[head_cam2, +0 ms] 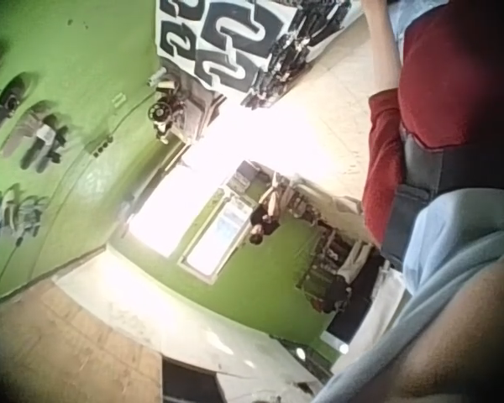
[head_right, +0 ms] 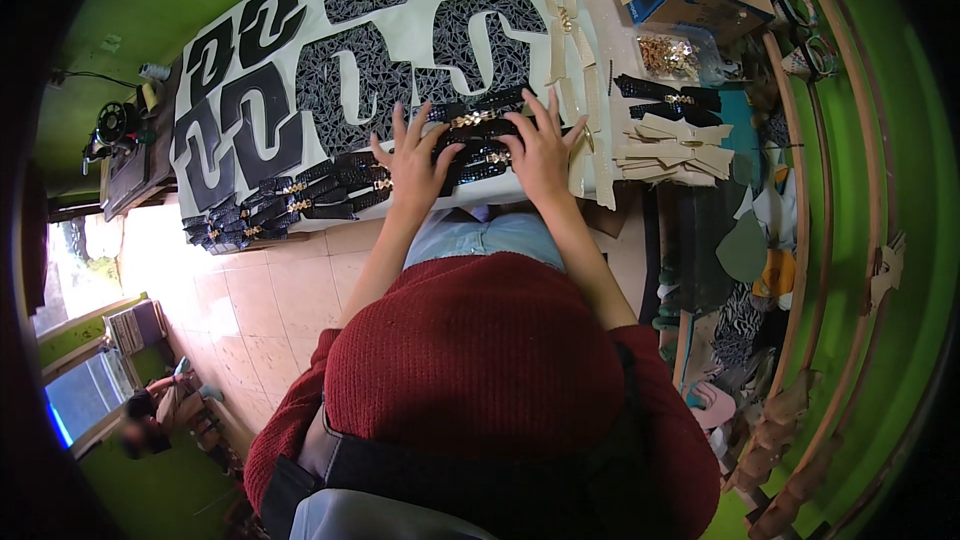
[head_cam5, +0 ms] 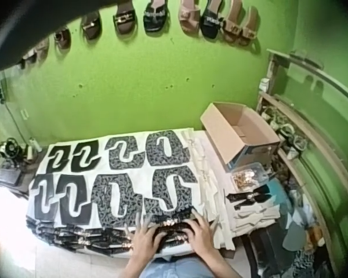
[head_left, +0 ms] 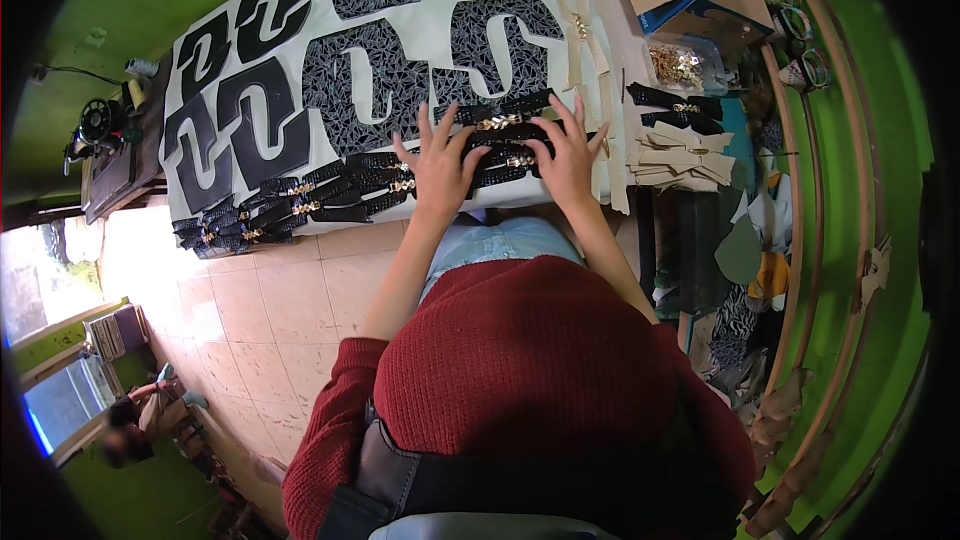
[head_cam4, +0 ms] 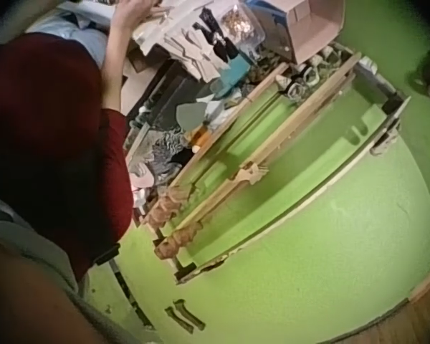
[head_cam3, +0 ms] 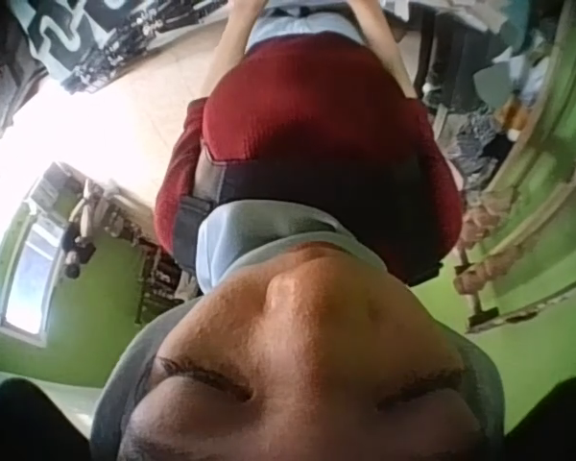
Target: Arranging and aligning decorative shoe upper components on a table for production.
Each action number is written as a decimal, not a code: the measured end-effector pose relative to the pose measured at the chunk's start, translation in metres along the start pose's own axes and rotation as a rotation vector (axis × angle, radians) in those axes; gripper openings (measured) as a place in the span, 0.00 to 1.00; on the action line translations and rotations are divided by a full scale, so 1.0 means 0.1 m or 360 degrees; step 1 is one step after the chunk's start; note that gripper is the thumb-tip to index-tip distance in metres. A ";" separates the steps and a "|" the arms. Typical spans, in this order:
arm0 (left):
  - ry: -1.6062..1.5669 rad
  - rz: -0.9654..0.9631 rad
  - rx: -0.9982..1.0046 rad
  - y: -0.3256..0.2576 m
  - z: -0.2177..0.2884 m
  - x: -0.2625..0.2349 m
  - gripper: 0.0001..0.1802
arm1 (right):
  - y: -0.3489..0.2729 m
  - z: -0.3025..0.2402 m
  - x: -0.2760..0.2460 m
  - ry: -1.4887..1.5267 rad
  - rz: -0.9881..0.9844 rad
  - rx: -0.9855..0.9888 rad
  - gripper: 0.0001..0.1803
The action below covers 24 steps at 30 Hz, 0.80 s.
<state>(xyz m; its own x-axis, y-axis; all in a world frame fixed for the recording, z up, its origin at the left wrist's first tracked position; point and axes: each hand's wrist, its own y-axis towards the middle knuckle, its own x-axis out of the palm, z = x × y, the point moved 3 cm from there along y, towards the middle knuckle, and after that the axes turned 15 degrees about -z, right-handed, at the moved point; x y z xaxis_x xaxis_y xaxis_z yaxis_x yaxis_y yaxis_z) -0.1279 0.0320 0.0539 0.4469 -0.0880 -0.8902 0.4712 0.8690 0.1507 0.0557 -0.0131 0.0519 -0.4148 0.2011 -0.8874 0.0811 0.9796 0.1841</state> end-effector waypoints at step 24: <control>0.0232 -0.0313 0.0019 0.32 0.16 0.46 0.15 | 0.09 0.47 0.08 -0.0201 -0.0519 0.0271 0.18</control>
<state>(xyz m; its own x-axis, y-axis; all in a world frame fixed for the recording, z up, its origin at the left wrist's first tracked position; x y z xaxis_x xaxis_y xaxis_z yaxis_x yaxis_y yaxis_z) -0.0800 0.0482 0.0249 0.2317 -0.1827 -0.9555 0.5474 0.8364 -0.0272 0.0954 -0.0028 0.0271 -0.3298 -0.1321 -0.9348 0.1172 0.9768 -0.1794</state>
